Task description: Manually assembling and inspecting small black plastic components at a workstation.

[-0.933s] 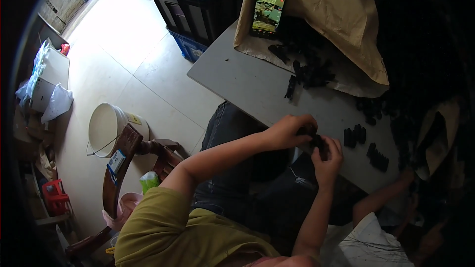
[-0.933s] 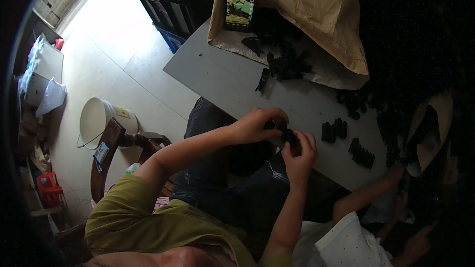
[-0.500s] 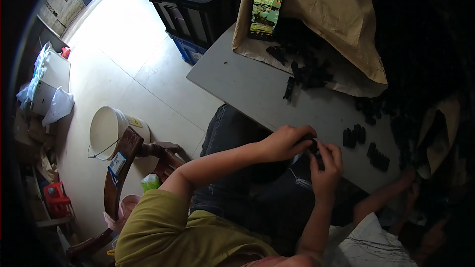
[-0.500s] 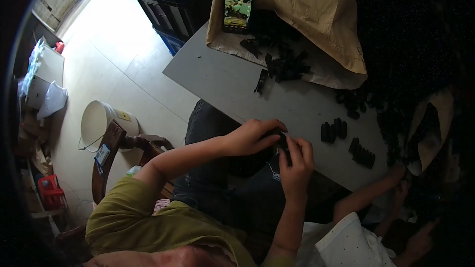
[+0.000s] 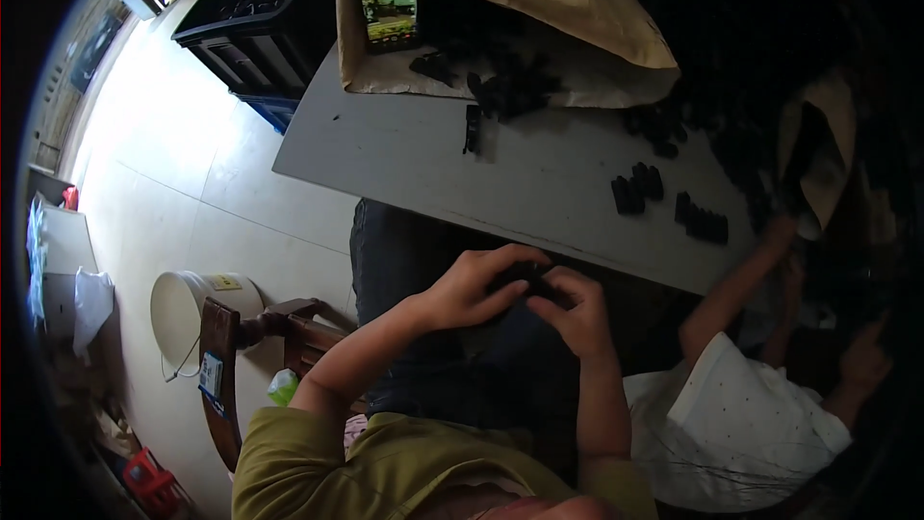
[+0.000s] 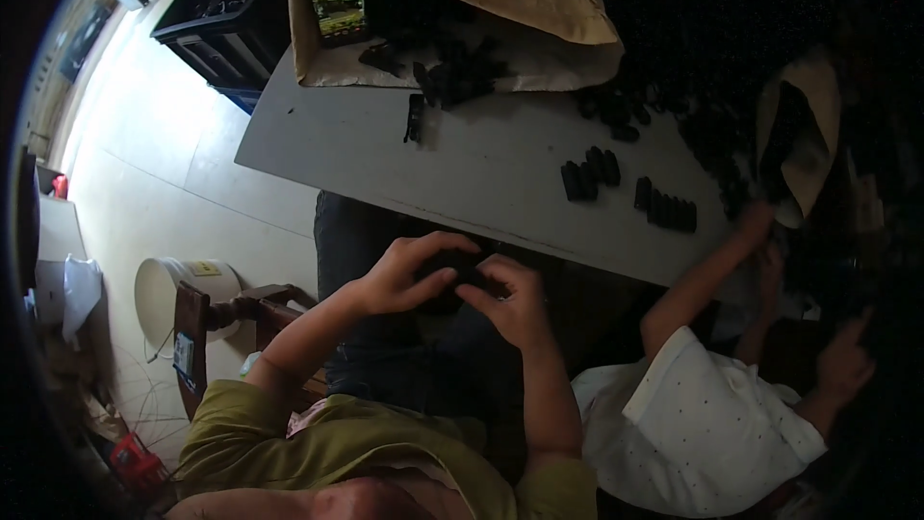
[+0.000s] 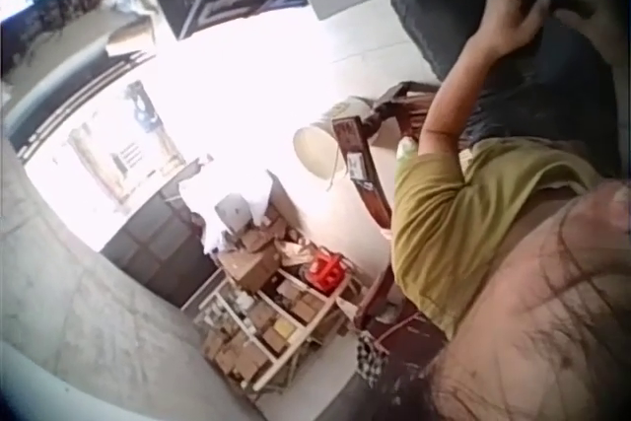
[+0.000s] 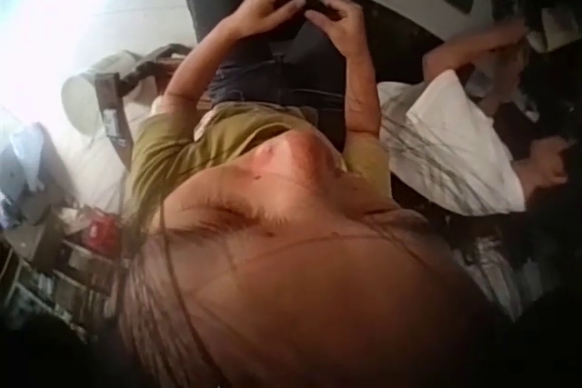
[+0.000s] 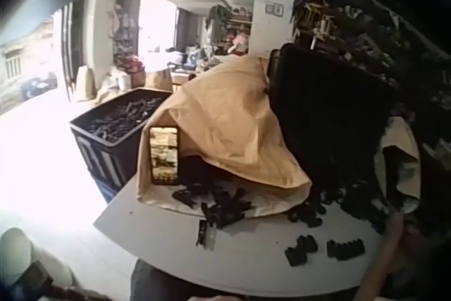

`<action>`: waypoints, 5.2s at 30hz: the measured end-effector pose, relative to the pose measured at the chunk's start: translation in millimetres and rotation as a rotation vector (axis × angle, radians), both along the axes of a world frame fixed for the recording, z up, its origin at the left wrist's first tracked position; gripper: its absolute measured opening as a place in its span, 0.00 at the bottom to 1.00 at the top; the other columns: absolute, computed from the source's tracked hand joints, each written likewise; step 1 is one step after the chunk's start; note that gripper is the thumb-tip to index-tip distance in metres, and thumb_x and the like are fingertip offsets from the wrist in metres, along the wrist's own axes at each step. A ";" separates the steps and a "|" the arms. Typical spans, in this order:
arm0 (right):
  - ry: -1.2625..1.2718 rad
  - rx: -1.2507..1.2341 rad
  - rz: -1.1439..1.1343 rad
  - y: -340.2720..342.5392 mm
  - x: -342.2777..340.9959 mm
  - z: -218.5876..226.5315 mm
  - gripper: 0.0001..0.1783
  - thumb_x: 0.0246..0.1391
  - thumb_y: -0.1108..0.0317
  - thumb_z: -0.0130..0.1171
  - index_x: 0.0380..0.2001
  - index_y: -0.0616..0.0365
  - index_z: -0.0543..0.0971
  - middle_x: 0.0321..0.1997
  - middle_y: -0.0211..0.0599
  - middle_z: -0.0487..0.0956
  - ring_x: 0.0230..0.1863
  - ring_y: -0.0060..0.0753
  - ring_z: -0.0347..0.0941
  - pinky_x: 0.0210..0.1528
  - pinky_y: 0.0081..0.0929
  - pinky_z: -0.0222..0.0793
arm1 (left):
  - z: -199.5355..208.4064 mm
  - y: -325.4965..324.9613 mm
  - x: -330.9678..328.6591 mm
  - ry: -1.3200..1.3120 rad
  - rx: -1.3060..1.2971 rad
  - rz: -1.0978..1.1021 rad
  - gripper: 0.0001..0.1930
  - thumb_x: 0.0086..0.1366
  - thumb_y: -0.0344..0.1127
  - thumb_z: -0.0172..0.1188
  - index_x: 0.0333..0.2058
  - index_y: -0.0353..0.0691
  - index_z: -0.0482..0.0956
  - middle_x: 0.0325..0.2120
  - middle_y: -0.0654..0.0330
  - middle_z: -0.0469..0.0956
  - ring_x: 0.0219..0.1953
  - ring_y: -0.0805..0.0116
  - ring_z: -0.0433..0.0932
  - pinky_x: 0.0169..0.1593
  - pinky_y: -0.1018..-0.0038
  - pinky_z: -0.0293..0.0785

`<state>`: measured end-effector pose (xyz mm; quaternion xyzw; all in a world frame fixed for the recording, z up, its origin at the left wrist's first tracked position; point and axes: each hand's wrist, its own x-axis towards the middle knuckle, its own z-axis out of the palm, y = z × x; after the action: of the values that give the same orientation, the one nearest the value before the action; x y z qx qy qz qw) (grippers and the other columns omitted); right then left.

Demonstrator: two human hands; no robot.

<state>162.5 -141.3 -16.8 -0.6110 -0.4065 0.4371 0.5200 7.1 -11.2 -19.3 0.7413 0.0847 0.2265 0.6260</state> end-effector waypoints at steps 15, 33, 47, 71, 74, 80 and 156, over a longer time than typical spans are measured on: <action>-1.370 -0.053 -0.416 41.6 50.2 -18.7 0.13 0.54 0.68 0.57 0.41 0.63 0.75 0.49 0.48 0.69 0.45 0.49 0.71 0.44 0.37 0.71 | 3.6 97.3 35.6 0.356 0.676 0.730 0.10 0.56 0.34 0.57 0.37 0.38 0.73 0.33 0.51 0.71 0.38 0.50 0.73 0.39 0.61 0.71; -0.886 -0.068 -0.255 45.9 47.1 -2.3 0.17 0.42 0.76 0.57 0.39 0.66 0.74 0.40 0.44 0.72 0.39 0.46 0.73 0.41 0.35 0.70 | -12.2 54.5 35.7 0.135 0.200 0.273 0.15 0.52 0.25 0.62 0.41 0.35 0.77 0.35 0.52 0.80 0.38 0.57 0.79 0.43 0.70 0.74; -0.823 0.160 -0.136 38.6 12.7 23.6 0.16 0.40 0.81 0.57 0.38 0.66 0.75 0.40 0.41 0.72 0.40 0.37 0.74 0.41 0.29 0.71 | 2.7 40.7 33.6 0.102 0.045 0.062 0.13 0.54 0.25 0.58 0.40 0.34 0.75 0.27 0.50 0.79 0.30 0.55 0.80 0.36 0.69 0.74; 0.247 -0.012 -0.121 1.3 17.4 -5.9 0.12 0.47 0.72 0.65 0.36 0.63 0.78 0.30 0.27 0.74 0.29 0.15 0.67 0.30 0.14 0.62 | 10.7 12.3 32.6 0.033 0.026 0.061 0.17 0.57 0.25 0.56 0.48 0.36 0.72 0.34 0.59 0.77 0.32 0.75 0.75 0.35 0.79 0.71; 0.248 0.036 -0.173 0.6 13.6 -13.7 0.10 0.49 0.70 0.64 0.34 0.62 0.78 0.25 0.22 0.74 0.26 0.13 0.66 0.29 0.12 0.60 | 5.1 10.6 33.9 0.062 0.062 0.015 0.16 0.57 0.24 0.55 0.46 0.36 0.73 0.37 0.57 0.76 0.35 0.73 0.75 0.38 0.77 0.71; 0.221 0.019 -0.111 8.0 14.3 -6.0 0.08 0.50 0.71 0.63 0.32 0.63 0.78 0.25 0.24 0.73 0.25 0.12 0.65 0.29 0.13 0.59 | 2.9 15.1 30.7 0.085 -0.079 0.035 0.14 0.58 0.23 0.52 0.45 0.35 0.73 0.37 0.54 0.76 0.36 0.66 0.76 0.42 0.74 0.71; -0.175 0.043 -0.144 27.6 33.7 -26.8 0.10 0.47 0.73 0.65 0.32 0.63 0.76 0.28 0.29 0.74 0.27 0.18 0.68 0.24 0.15 0.62 | -7.0 36.5 44.6 0.009 0.075 0.028 0.13 0.58 0.24 0.55 0.43 0.36 0.72 0.36 0.52 0.77 0.40 0.58 0.78 0.42 0.69 0.72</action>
<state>196.2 -113.8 -43.6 -0.6632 -0.4144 0.3349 0.5257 51.7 25.3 -26.3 0.7642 0.0895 0.2350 0.5939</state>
